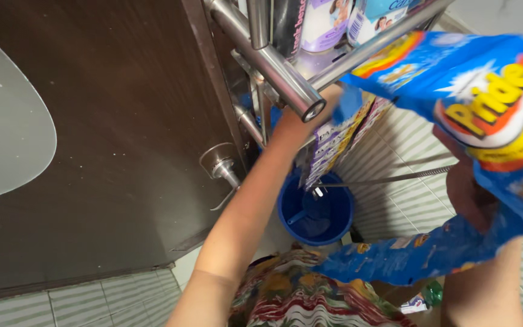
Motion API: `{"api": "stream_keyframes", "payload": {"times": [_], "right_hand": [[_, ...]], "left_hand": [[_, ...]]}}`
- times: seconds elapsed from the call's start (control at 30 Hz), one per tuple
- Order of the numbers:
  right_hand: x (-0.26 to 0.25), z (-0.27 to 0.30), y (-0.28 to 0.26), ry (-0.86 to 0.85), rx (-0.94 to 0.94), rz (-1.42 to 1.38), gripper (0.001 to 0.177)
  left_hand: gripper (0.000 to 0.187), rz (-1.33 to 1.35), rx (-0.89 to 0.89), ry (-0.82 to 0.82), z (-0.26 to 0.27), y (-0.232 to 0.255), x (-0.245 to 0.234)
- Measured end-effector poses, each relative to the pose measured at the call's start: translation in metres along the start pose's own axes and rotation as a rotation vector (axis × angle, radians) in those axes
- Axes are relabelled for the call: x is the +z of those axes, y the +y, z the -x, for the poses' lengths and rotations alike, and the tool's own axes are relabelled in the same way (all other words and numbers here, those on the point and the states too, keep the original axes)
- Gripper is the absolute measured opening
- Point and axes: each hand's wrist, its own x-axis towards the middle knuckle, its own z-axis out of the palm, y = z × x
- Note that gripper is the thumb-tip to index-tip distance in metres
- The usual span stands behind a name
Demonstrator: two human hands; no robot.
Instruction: The person unpacks various household cleaning and personal care products from a cardboard box. Using red scissors, they cut open packages of laundry detergent and fabric softener, then hang them on a metal rack. They also place bottles of shampoo and other items onto the rack or nearby surfaces.
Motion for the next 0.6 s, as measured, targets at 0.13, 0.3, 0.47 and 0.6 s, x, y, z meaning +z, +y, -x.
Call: {"api": "stream_keyframes", "payload": {"times": [0.13, 0.3, 0.47, 0.6], "right_hand": [[0.001, -0.01, 0.001, -0.034, 0.018, -0.084, 0.077], [-0.005, -0.022, 0.0, -0.092, 0.006, -0.118, 0.083], [-0.018, -0.029, -0.002, -0.115, -0.018, -0.106, 0.09], [-0.022, -0.031, -0.002, -0.06, -0.061, -0.052, 0.099]], "left_hand": [[0.022, -0.065, -0.023, 0.036, -0.002, -0.057, -0.003], [0.022, -0.128, -0.031, 0.061, -0.003, -0.077, -0.001], [0.022, -0.188, -0.014, 0.062, -0.014, -0.076, 0.003], [0.023, -0.239, -0.011, 0.058, -0.021, -0.075, 0.002]]}}
